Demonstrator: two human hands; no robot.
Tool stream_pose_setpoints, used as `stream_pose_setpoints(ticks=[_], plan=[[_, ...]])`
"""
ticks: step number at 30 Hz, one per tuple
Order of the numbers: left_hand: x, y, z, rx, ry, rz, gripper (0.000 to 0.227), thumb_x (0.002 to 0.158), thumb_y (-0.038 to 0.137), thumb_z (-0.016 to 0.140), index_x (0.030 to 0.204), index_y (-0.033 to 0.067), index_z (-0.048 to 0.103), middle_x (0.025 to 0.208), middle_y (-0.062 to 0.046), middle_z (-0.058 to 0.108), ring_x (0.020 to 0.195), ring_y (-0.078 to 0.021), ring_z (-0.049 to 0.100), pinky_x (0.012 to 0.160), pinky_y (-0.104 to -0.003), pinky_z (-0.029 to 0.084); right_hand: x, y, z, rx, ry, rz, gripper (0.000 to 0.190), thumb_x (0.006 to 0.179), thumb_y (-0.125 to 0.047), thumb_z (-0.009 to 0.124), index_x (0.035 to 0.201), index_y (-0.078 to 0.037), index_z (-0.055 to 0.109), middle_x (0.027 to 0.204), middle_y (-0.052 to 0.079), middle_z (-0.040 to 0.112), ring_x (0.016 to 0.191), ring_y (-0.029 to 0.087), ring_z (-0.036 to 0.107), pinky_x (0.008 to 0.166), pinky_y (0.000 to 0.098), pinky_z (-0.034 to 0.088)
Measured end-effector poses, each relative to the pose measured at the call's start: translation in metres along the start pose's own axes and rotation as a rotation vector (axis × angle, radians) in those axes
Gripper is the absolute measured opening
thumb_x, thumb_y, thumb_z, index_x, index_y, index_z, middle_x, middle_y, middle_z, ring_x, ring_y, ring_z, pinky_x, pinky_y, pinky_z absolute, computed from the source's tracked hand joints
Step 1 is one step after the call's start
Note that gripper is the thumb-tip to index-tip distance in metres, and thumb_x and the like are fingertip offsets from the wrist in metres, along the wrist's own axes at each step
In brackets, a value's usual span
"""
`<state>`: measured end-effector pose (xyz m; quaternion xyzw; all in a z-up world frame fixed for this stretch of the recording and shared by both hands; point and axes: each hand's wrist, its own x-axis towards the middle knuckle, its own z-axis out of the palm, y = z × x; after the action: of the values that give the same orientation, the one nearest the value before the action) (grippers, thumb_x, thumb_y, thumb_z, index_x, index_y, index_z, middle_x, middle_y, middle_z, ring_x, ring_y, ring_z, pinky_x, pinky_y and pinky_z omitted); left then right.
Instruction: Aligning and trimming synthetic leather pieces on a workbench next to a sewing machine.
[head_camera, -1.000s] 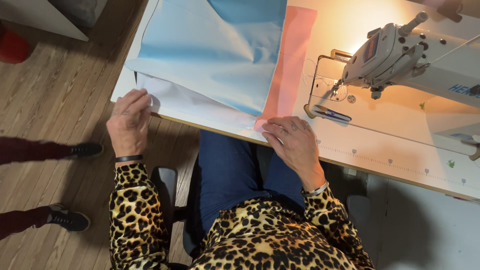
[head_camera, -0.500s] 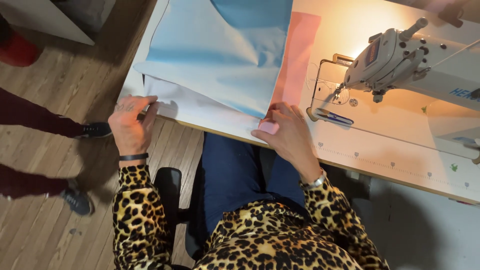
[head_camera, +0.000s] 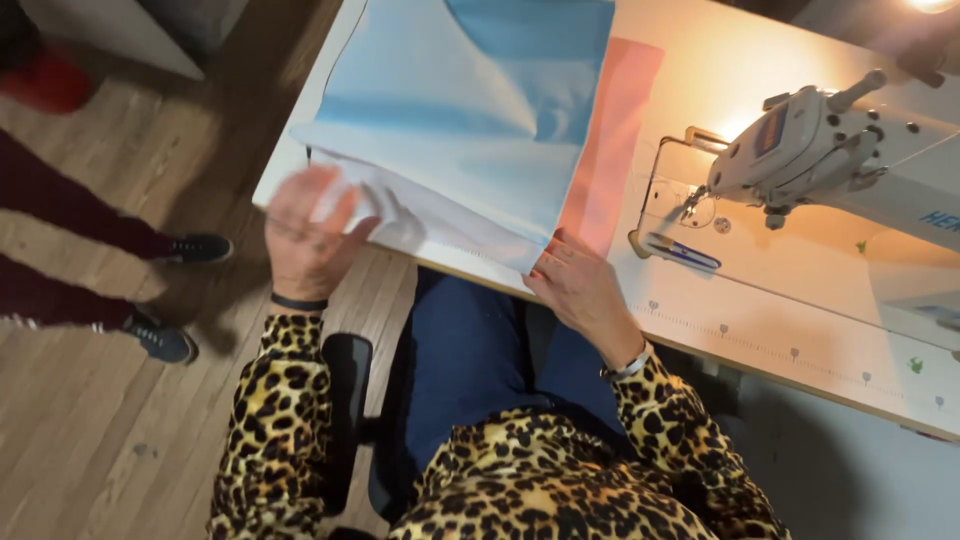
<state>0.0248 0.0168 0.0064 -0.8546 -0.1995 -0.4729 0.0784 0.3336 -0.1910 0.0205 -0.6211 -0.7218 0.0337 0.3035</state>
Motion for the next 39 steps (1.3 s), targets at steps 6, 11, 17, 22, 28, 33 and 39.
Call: stream_pose_setpoints(ticks=[6, 11, 17, 22, 28, 33, 39], plan=[[0.000, 0.035, 0.002, 0.101, -0.197, 0.418, 0.035, 0.091, 0.018, 0.076, 0.126, 0.0161, 0.072, 0.135, -0.001, 0.064, 0.127, -0.0197, 0.057, 0.110, -0.041, 0.047, -0.002, 0.026, 0.001, -0.167, 0.018, -0.332, 0.032, 0.078, -0.017, 0.076, 0.107, -0.004, 0.069, 0.110, 0.012, 0.069, 0.112, 0.036, 0.062, 0.091, 0.0453, 0.053], [0.037, 0.078, 0.001, -0.006, -0.247, 0.499, 0.037, 0.090, 0.016, 0.062, 0.125, 0.0094, 0.070, 0.133, -0.003, 0.065, 0.125, -0.0228, 0.060, 0.110, -0.043, 0.048, -0.002, 0.038, 0.002, -0.335, -0.022, -0.510, 0.032, 0.082, -0.012, 0.073, 0.112, -0.005, 0.068, 0.111, 0.011, 0.070, 0.117, 0.035, 0.063, 0.093, 0.0449, 0.054], [0.037, 0.085, 0.004, -0.135, -0.258, 0.430, 0.040, 0.093, 0.012, 0.062, 0.132, 0.0055, 0.065, 0.133, -0.005, 0.064, 0.126, -0.0230, 0.060, 0.110, -0.043, 0.048, -0.002, 0.037, -0.001, 0.079, -0.151, -0.122, 0.029, 0.086, -0.014, 0.073, 0.115, -0.015, 0.076, 0.110, 0.009, 0.074, 0.103, 0.032, 0.067, 0.092, 0.0427, 0.055], [0.040, 0.096, 0.010, -0.184, -0.213, 0.365, 0.037, 0.090, 0.010, 0.066, 0.127, 0.0069, 0.068, 0.126, -0.005, 0.066, 0.118, -0.0230, 0.063, 0.106, -0.044, 0.050, 0.004, 0.014, -0.016, 0.216, -0.128, 0.120, 0.027, 0.090, -0.015, 0.078, 0.115, -0.007, 0.075, 0.112, 0.016, 0.073, 0.093, 0.029, 0.072, 0.080, 0.0374, 0.057], [0.051, 0.117, 0.019, -0.124, -0.115, 0.241, 0.031, 0.091, 0.017, 0.077, 0.121, 0.0127, 0.070, 0.121, -0.001, 0.066, 0.115, -0.0226, 0.064, 0.105, -0.046, 0.050, 0.014, 0.015, -0.025, 0.895, -0.132, 0.553, 0.046, 0.088, -0.004, 0.074, 0.131, 0.003, 0.060, 0.117, 0.015, 0.073, 0.099, 0.015, 0.071, 0.085, 0.0298, 0.060], [0.064, 0.121, 0.021, -0.222, -0.146, 0.221, 0.034, 0.089, 0.025, 0.082, 0.119, 0.0128, 0.071, 0.121, 0.000, 0.066, 0.113, -0.0219, 0.063, 0.105, -0.046, 0.047, 0.016, 0.017, -0.026, 1.133, -0.062, 0.535, 0.058, 0.085, 0.005, 0.074, 0.138, 0.004, 0.051, 0.123, 0.016, 0.070, 0.109, 0.019, 0.069, 0.095, 0.0331, 0.060], [0.064, 0.125, 0.030, -0.322, -0.191, 0.073, 0.032, 0.087, 0.023, 0.084, 0.116, 0.0164, 0.073, 0.119, 0.003, 0.067, 0.113, -0.0221, 0.062, 0.103, -0.044, 0.044, 0.015, 0.025, -0.018, 1.300, 0.002, 0.610, 0.063, 0.084, 0.005, 0.076, 0.140, 0.004, 0.048, 0.123, 0.019, 0.069, 0.112, 0.022, 0.069, 0.099, 0.0366, 0.059]])
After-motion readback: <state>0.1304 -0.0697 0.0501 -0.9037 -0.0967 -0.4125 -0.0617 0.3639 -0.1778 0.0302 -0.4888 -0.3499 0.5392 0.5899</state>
